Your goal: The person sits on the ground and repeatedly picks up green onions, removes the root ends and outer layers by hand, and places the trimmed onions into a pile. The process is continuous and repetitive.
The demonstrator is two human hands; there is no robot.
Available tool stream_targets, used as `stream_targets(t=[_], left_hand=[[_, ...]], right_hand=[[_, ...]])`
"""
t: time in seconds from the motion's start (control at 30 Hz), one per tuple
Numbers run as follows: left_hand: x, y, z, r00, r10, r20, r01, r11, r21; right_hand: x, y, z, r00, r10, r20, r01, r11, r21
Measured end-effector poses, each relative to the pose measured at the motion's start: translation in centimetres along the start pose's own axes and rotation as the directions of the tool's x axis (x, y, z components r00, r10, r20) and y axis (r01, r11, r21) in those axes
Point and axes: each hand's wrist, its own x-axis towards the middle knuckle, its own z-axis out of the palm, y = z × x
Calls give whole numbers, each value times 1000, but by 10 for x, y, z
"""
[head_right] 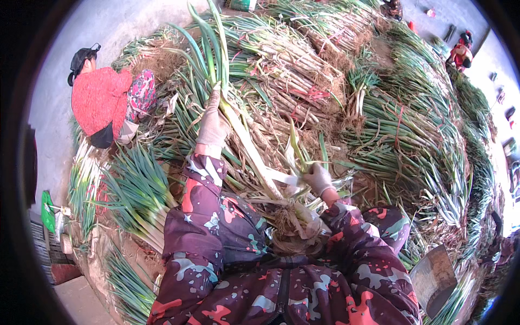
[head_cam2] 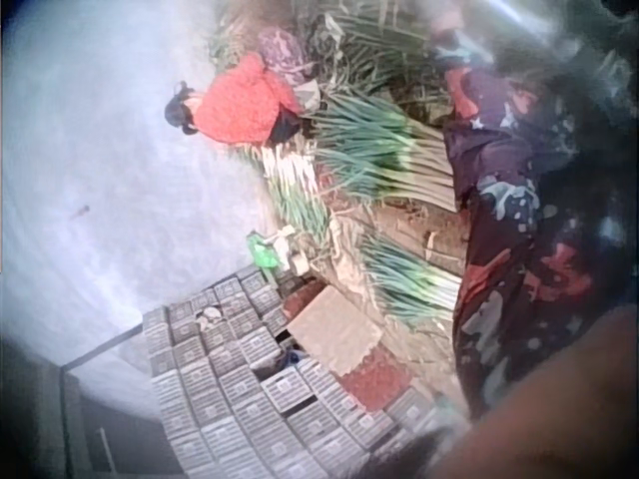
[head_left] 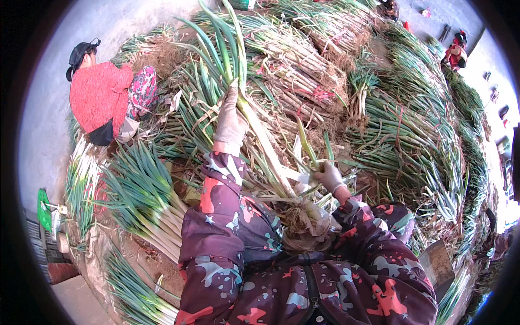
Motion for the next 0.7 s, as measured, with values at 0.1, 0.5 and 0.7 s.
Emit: stream_targets(t=[0.1, 0.5, 0.7], left_hand=[[-5, 3, -4, 991, 114, 71, -117, 992, 37], [-30, -57, 33, 935, -325, 140, 187, 790, 584], [19, -103, -61, 698, -642, -318, -190, -594, 782]], right_hand=[[-19, -53, -25, 917, -295, -268, 154, 882, -445], [-42, -158, -7, 884, -290, -366, 390, 889, 238], [-16, -193, -51, 720, -476, -504, 569, 821, 37]])
